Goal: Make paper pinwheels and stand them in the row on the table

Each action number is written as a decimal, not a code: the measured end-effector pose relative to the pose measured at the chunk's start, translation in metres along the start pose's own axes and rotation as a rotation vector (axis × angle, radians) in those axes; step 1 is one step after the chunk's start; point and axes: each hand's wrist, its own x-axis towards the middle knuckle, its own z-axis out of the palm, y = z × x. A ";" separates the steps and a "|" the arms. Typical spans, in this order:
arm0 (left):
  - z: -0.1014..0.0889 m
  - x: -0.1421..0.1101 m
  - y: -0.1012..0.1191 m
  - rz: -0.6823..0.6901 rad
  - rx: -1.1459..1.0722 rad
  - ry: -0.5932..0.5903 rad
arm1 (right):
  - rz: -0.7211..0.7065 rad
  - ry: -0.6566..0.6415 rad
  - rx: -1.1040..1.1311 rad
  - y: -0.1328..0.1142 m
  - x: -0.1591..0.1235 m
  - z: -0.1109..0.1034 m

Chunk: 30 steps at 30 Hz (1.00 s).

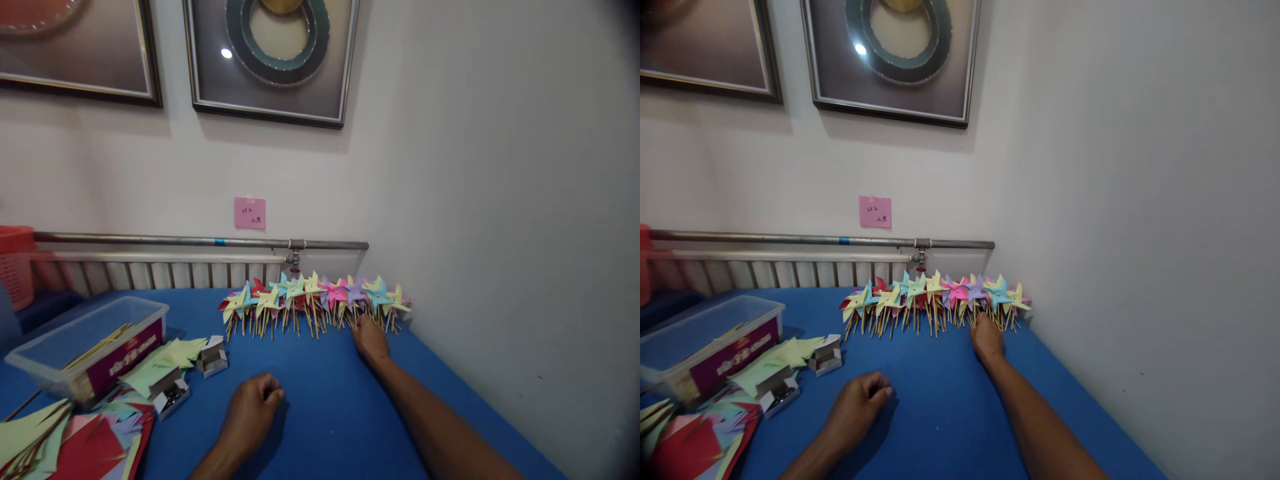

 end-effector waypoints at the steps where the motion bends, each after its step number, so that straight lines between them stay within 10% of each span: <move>1: 0.000 -0.001 0.000 0.002 0.009 0.001 | -0.010 -0.003 -0.002 0.001 0.001 0.003; 16: -0.001 -0.002 0.002 0.041 0.077 -0.018 | -0.135 0.148 0.159 -0.002 -0.041 0.010; 30: -0.039 -0.008 0.014 0.041 0.488 0.016 | -0.565 -0.183 0.636 -0.130 -0.204 0.030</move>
